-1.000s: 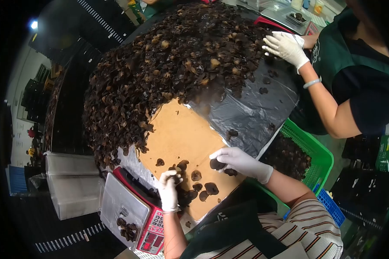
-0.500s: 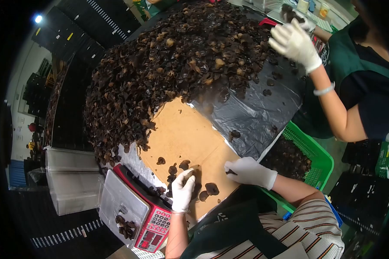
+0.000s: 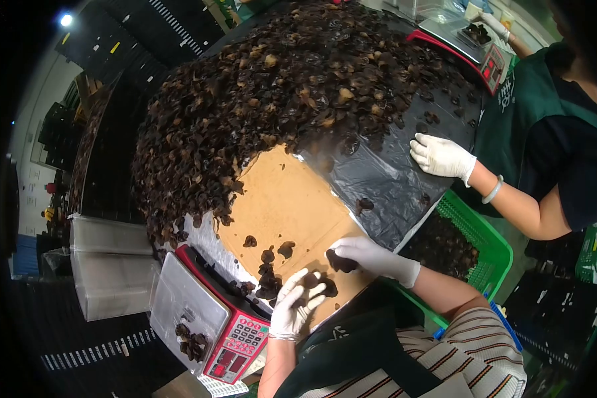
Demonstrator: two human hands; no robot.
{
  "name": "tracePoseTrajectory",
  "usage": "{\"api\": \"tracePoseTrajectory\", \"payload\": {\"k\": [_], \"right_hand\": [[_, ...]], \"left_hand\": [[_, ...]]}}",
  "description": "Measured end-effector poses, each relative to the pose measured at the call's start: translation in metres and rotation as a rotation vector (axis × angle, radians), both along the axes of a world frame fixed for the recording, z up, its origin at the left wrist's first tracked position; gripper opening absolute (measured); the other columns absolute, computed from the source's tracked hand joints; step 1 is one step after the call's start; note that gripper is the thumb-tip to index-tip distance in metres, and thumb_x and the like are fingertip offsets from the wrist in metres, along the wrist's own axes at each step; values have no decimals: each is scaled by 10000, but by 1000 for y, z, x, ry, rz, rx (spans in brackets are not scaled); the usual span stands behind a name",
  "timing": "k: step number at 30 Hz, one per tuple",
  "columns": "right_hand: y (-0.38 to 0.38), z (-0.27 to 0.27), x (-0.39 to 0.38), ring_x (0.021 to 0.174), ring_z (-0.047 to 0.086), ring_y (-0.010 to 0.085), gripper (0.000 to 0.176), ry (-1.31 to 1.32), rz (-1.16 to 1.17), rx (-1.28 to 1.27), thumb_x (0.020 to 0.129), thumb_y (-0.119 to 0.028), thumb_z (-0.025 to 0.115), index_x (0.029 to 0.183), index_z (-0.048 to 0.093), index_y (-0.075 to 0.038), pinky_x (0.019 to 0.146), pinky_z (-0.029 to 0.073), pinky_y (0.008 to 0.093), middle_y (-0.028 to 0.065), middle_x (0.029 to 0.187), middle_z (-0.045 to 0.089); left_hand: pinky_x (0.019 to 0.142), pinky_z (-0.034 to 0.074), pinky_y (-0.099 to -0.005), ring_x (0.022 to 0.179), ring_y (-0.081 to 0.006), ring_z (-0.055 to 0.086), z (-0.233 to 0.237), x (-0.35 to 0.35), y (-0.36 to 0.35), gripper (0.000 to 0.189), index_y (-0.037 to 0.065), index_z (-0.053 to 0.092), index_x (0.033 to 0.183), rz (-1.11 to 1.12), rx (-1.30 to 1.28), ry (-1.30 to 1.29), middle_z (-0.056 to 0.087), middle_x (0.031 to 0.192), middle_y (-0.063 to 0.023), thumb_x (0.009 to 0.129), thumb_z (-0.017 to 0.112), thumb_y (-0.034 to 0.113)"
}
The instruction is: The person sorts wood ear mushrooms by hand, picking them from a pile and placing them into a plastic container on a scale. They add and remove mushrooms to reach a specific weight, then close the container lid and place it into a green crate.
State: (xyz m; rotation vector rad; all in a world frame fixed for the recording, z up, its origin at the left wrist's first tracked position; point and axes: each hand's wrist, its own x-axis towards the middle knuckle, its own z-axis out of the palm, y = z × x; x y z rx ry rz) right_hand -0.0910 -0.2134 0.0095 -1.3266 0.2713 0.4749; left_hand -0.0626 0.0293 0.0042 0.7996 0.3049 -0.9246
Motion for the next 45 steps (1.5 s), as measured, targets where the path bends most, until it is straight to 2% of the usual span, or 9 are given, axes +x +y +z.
{"api": "tracePoseTrajectory", "payload": {"k": [3,6,15,20,23,26,32,36,45], "right_hand": [[8,-2,2,850,581,125,206,-535,111,-240,927,-125,526,1025,619,31,711,478,246,71,992,624],[29,-3,1,929,563,114,219,-226,-8,270,953,-148,474,1050,601,2,819,456,258,57,1006,619],[58,48,10,988,586,132,234,-179,-26,207,943,-103,477,1094,609,16,904,454,284,67,1053,641],[58,40,39,941,615,146,184,-349,-107,-36,908,-49,508,1022,632,26,869,470,276,83,969,665],[67,27,44,908,626,146,167,-429,-7,-236,910,-71,554,1029,647,0,847,473,262,90,939,671],[81,10,55,940,625,230,210,-661,104,-442,870,-32,553,1057,651,-38,880,470,331,115,975,658],[117,-40,90,1008,572,269,281,-1193,183,-889,797,-44,561,1066,631,-85,923,422,402,109,1032,624],[99,-25,85,868,556,254,187,-1163,344,-978,765,-79,605,948,634,-102,819,426,381,78,893,587],[24,-16,54,782,564,262,30,-961,80,-1250,760,-102,652,761,624,-92,752,434,392,47,792,602]], "left_hand": [[901,546,-510,1112,-438,586,-11,-6,-4,382,-10,517,1272,57,-178,175,556,1255,-228,937,557,170],[965,486,-553,1250,-445,477,0,-9,-12,428,6,491,1297,19,-249,305,525,1307,-205,942,554,237],[891,535,-457,1048,-353,569,4,-10,6,399,30,543,1213,316,-387,563,580,1159,-188,938,551,318],[567,431,-246,930,-268,559,75,-11,63,280,60,613,1114,477,-383,327,600,1108,-172,919,609,260],[446,425,-191,645,-158,568,122,0,88,192,36,632,996,1101,464,-373,625,778,-72,926,594,211],[831,476,-283,1000,-137,561,111,3,162,257,20,592,1159,1060,976,-817,611,1087,-90,982,516,191],[1043,381,-353,1184,-205,519,98,10,170,321,-16,563,1234,538,1803,-1271,579,1242,-111,913,563,-2],[939,450,-330,1043,-203,571,96,4,104,311,-4,614,1109,314,1274,-1366,609,1128,-116,803,607,-57],[937,422,-456,1076,-391,502,-6,15,24,542,6,489,1324,-396,1495,-1453,528,1160,-235,815,639,120]]}}
